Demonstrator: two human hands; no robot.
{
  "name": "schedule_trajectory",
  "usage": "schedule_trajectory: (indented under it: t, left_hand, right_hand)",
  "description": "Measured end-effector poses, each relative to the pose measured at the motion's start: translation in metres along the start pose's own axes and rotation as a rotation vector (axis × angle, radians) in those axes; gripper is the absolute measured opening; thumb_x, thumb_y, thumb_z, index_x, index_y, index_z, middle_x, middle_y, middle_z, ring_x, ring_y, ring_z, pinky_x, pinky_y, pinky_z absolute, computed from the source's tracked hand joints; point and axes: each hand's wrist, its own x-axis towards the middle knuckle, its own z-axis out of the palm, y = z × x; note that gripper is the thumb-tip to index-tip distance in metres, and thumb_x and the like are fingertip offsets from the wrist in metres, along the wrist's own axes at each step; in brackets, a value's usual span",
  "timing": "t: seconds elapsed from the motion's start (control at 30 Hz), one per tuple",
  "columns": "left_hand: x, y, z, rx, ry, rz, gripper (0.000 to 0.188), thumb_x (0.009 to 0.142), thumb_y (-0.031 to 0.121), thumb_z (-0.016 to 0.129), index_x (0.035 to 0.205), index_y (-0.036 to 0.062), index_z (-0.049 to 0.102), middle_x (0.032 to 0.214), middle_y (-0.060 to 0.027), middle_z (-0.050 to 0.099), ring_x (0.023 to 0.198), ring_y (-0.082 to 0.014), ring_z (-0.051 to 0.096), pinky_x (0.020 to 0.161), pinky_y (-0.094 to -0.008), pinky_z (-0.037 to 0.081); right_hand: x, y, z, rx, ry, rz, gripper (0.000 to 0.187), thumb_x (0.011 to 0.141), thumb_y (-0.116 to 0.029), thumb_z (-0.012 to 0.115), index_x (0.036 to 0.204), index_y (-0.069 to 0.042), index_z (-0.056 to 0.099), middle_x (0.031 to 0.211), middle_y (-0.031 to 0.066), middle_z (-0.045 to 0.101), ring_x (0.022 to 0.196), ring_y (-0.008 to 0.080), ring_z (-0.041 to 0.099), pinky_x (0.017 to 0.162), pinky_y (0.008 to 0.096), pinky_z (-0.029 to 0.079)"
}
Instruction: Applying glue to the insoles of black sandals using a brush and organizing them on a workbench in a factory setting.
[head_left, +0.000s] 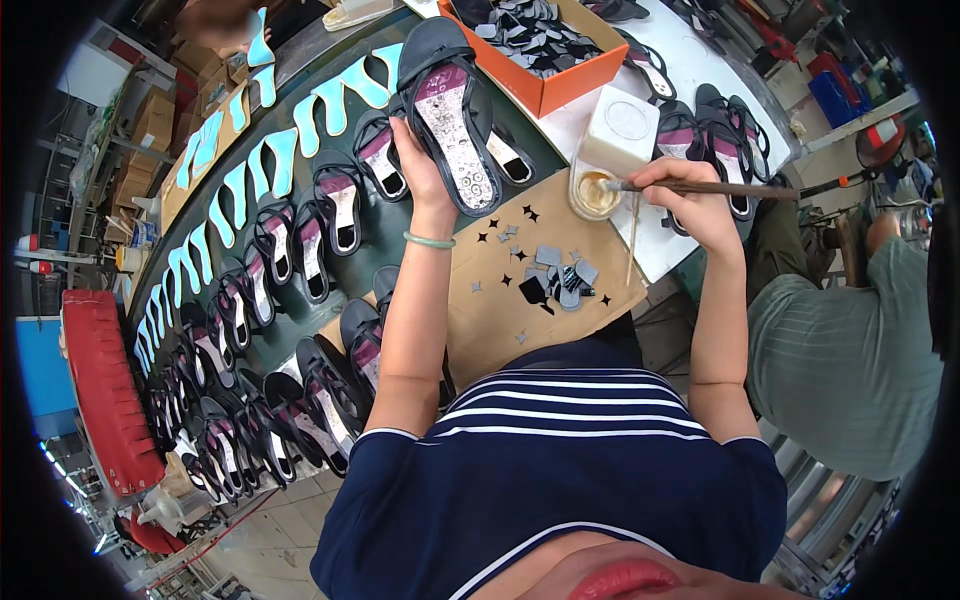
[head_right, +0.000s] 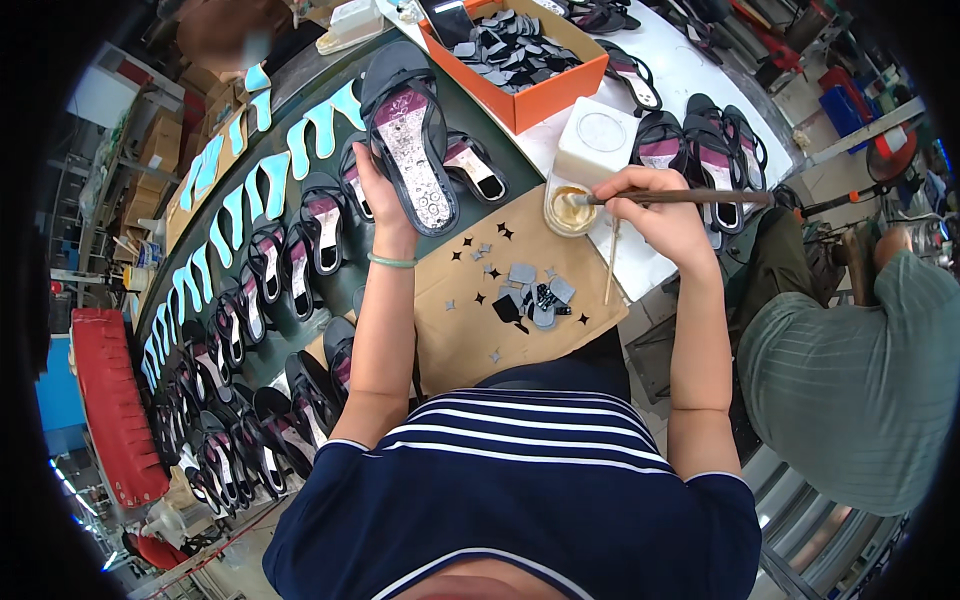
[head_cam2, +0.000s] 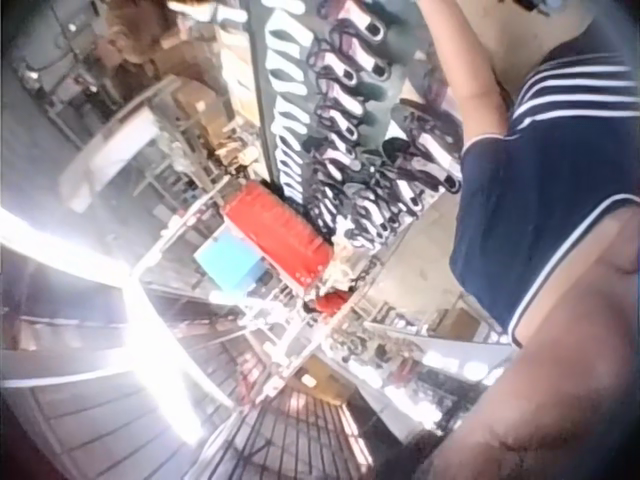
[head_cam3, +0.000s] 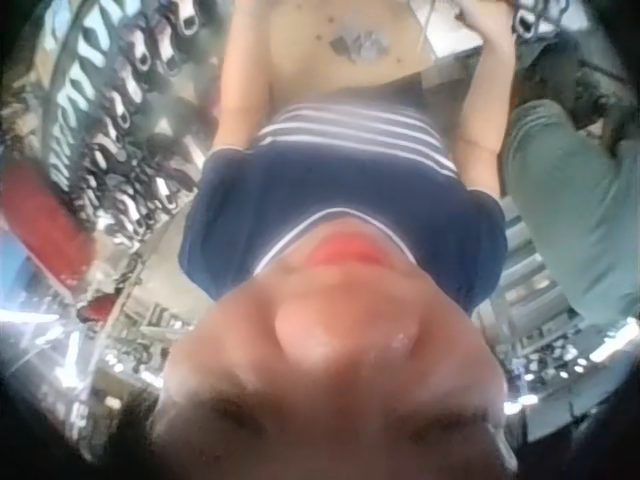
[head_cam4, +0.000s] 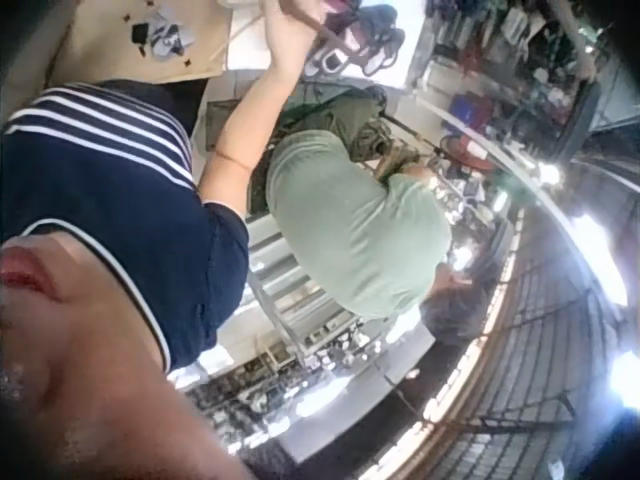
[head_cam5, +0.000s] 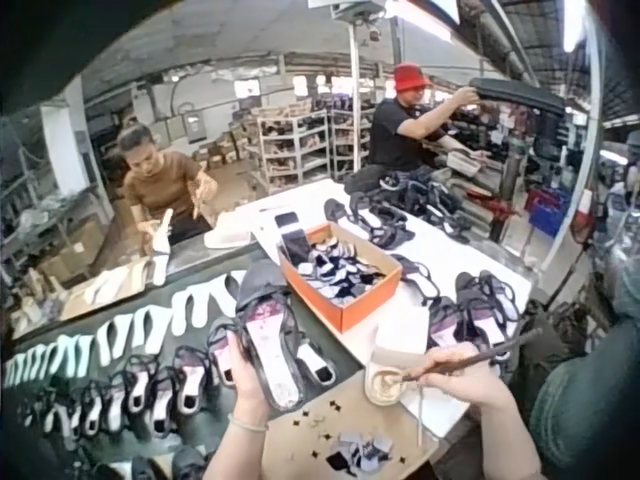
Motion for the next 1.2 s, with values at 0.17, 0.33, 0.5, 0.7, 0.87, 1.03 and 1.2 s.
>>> schedule_trajectory:
  t: [0.17, 0.33, 0.5, 0.7, 0.87, 1.03, 1.2]
  left_hand:
    - [-0.003, -0.001, 0.005, -0.005, -0.015, -0.032, 0.059, 0.100, 0.052, 0.023, 0.120, 0.0051, 0.053, 0.111, -0.0090, 0.063, 0.095, -0.0201, 0.063, 0.082, -0.0337, 0.053]
    - [-0.013, -0.002, 0.018, -0.005, -0.053, -0.107, 0.062, 0.098, 0.056, 0.024, 0.123, 0.0052, 0.050, 0.110, -0.0095, 0.063, 0.090, -0.0193, 0.065, 0.076, -0.0320, 0.056]
    - [-0.024, -0.010, 0.039, -0.063, -0.120, -0.203, 0.068, 0.097, 0.061, 0.020, 0.124, 0.0056, 0.050, 0.103, -0.0101, 0.065, 0.080, -0.0180, 0.067, 0.067, -0.0307, 0.058]
    - [-0.036, -0.012, 0.048, 0.043, -0.192, -0.247, 0.068, 0.097, 0.060, 0.020, 0.123, 0.0049, 0.051, 0.106, -0.0091, 0.064, 0.089, -0.0157, 0.064, 0.074, -0.0285, 0.055]
    - [-0.045, -0.004, 0.059, 0.040, -0.186, -0.244, 0.069, 0.096, 0.061, 0.023, 0.122, 0.0044, 0.051, 0.105, -0.0095, 0.063, 0.088, -0.0165, 0.065, 0.074, -0.0290, 0.056]
    - [-0.044, -0.002, 0.055, 0.041, -0.227, -0.259, 0.071, 0.096, 0.062, 0.021, 0.128, 0.0041, 0.047, 0.110, -0.0097, 0.062, 0.093, -0.0159, 0.063, 0.079, -0.0286, 0.054]
    - [-0.043, -0.002, 0.055, 0.092, -0.248, -0.240, 0.072, 0.096, 0.063, 0.020, 0.128, 0.0037, 0.045, 0.111, -0.0096, 0.061, 0.094, -0.0159, 0.063, 0.079, -0.0281, 0.054]
  right_hand:
    - [-0.012, 0.023, 0.000, 0.154, -0.207, 0.117, 0.012, 0.075, -0.001, 0.060, 0.082, 0.006, 0.066, 0.077, 0.0114, 0.067, 0.063, 0.0133, 0.060, 0.059, 0.0249, 0.048]
    - [-0.024, -0.035, -0.014, 0.725, -0.123, -0.177, 0.019, 0.076, -0.006, 0.061, 0.088, 0.008, 0.063, 0.095, 0.0248, 0.062, 0.067, 0.0222, 0.061, 0.057, 0.0290, 0.051]
    - [-0.014, -0.069, 0.017, 0.450, -0.044, -0.413, 0.018, 0.080, 0.000, 0.062, 0.096, 0.008, 0.063, 0.104, 0.0209, 0.060, 0.085, 0.0223, 0.062, 0.075, 0.0301, 0.051]
    - [0.018, -0.078, 0.048, 0.070, 0.071, -0.505, 0.017, 0.077, 0.008, 0.063, 0.092, 0.004, 0.067, 0.097, 0.0112, 0.065, 0.088, 0.0160, 0.062, 0.076, 0.0254, 0.048]
    - [0.034, -0.080, 0.052, 0.073, 0.100, -0.510, 0.017, 0.077, 0.006, 0.063, 0.092, 0.003, 0.068, 0.096, 0.0095, 0.066, 0.087, 0.0136, 0.062, 0.075, 0.0237, 0.048]
    - [0.038, -0.083, 0.051, 0.051, 0.042, -0.501, 0.015, 0.076, 0.003, 0.063, 0.090, 0.003, 0.069, 0.093, 0.0086, 0.066, 0.087, 0.0138, 0.062, 0.076, 0.0247, 0.048]
    - [0.044, -0.085, 0.044, 0.039, -0.015, -0.511, 0.014, 0.075, 0.002, 0.063, 0.088, 0.003, 0.069, 0.090, 0.0076, 0.066, 0.083, 0.0127, 0.061, 0.074, 0.0245, 0.047]
